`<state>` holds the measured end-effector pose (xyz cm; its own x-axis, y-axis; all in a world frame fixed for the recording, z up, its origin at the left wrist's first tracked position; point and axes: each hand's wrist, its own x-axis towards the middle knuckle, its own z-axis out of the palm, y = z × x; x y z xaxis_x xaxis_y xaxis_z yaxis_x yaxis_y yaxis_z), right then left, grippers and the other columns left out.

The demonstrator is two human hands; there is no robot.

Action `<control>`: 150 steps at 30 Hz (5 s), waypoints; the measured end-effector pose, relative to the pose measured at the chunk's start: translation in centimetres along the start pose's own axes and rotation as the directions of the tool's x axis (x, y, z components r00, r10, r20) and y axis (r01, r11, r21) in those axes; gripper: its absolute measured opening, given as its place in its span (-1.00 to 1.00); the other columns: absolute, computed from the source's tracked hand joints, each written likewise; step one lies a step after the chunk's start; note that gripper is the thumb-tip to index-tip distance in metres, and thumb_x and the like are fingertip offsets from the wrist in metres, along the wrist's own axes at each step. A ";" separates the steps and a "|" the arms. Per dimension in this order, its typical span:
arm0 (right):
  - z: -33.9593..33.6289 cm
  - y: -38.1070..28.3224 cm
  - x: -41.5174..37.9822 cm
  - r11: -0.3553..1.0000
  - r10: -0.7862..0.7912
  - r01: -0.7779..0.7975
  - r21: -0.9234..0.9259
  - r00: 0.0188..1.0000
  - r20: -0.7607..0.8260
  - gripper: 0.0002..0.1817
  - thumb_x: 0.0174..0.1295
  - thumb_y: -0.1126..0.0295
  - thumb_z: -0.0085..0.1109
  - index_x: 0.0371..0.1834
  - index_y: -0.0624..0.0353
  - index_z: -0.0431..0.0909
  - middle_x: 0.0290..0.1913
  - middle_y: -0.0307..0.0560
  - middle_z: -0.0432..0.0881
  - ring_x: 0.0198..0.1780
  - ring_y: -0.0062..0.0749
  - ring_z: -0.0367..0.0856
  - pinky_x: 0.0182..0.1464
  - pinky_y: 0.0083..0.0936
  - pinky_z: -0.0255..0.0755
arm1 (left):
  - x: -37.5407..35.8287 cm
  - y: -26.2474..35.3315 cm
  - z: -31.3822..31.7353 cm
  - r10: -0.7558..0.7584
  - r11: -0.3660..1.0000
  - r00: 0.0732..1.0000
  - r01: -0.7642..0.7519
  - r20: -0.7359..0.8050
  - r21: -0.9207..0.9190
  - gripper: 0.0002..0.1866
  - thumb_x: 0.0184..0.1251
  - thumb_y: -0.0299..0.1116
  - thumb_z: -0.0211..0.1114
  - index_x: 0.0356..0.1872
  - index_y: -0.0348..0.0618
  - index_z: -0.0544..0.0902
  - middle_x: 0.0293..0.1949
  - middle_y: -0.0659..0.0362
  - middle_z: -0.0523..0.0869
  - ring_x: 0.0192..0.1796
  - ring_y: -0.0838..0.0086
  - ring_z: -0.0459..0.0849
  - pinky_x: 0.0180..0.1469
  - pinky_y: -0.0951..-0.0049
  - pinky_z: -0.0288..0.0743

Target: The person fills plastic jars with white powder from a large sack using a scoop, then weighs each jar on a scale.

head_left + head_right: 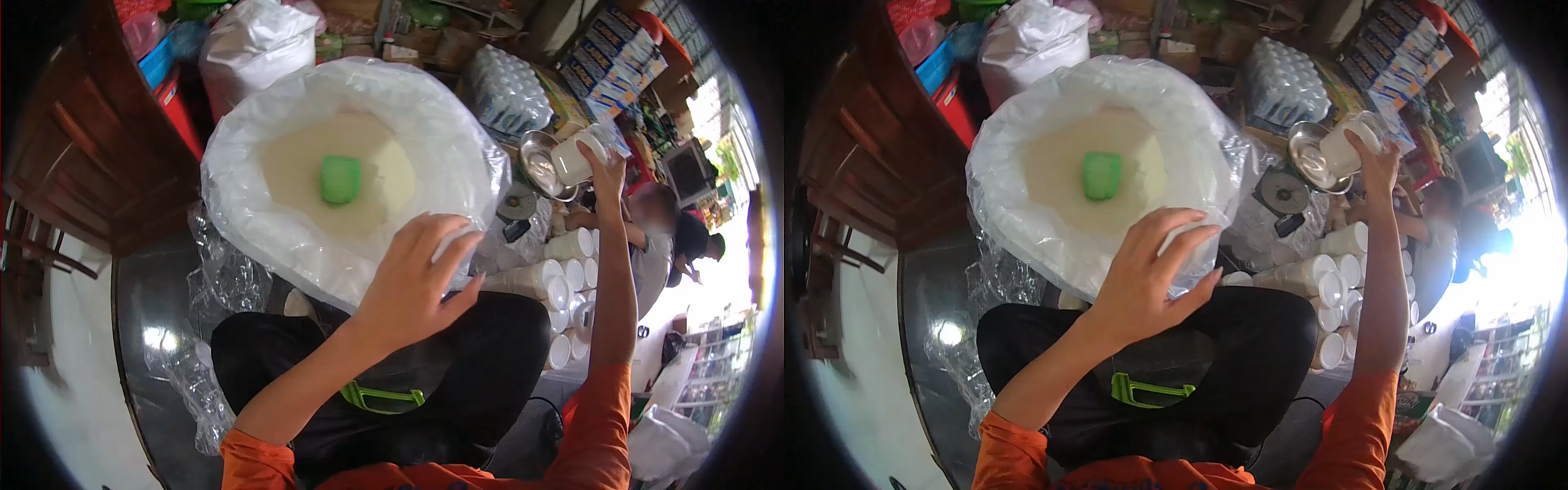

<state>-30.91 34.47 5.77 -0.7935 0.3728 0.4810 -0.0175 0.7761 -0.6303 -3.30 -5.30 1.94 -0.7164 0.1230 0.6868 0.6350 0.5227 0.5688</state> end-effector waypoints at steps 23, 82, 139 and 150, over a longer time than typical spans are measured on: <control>7.0 0.5 -1.0 0.995 -0.020 0.046 0.094 0.966 -0.258 0.54 -0.01 -0.24 0.72 0.73 0.30 -0.26 0.62 0.40 -0.03 0.57 0.09 0.24 0.61 -0.13 0.21 | -1.7 0.6 -3.8 -0.179 0.952 0.979 0.148 0.093 0.268 -0.51 0.46 -0.12 0.43 0.21 -0.28 0.66 0.23 -0.07 0.64 0.26 -0.06 0.62 0.37 -0.01 0.47; 20.3 -22.2 -30.1 0.843 -0.432 0.526 0.113 0.536 0.725 -0.60 0.41 0.26 0.28 0.21 0.20 0.51 0.08 0.20 0.74 0.07 0.18 0.77 0.12 0.10 0.59 | -4.2 -5.2 -5.3 -0.327 0.804 0.945 0.262 0.028 0.534 -0.78 0.33 -0.31 0.46 -0.10 -0.20 0.78 -0.15 0.06 0.85 0.00 0.13 0.75 0.36 0.14 0.41; -3.9 1.2 3.8 0.945 -0.209 0.264 -0.194 0.942 0.262 -0.56 0.52 0.06 0.12 -0.18 0.22 0.83 -0.35 -0.05 0.71 -0.27 -0.26 0.72 -0.09 -0.34 0.56 | -2.8 -5.2 -3.6 -0.382 0.814 0.923 0.315 0.041 0.488 -0.76 0.38 -0.25 0.44 -0.05 -0.13 0.81 -0.11 0.17 0.88 0.03 0.19 0.77 0.34 0.17 0.42; -2.4 0.2 3.1 0.830 -0.253 0.386 -0.403 0.904 0.346 -0.53 0.54 0.05 0.06 0.05 0.24 0.76 0.02 0.39 0.78 0.11 0.37 0.74 0.20 0.13 0.55 | -3.1 -5.3 -3.9 -0.377 0.818 0.925 0.310 0.045 0.485 -0.75 0.39 -0.25 0.44 -0.04 -0.15 0.80 -0.09 0.15 0.88 0.04 0.16 0.77 0.34 0.15 0.42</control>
<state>-31.88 37.05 8.59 -0.9228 -0.0352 0.3836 -0.0760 0.9929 -0.0915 -3.35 -11.75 -1.44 -0.9150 -0.0457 0.4008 0.1570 0.8749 0.4582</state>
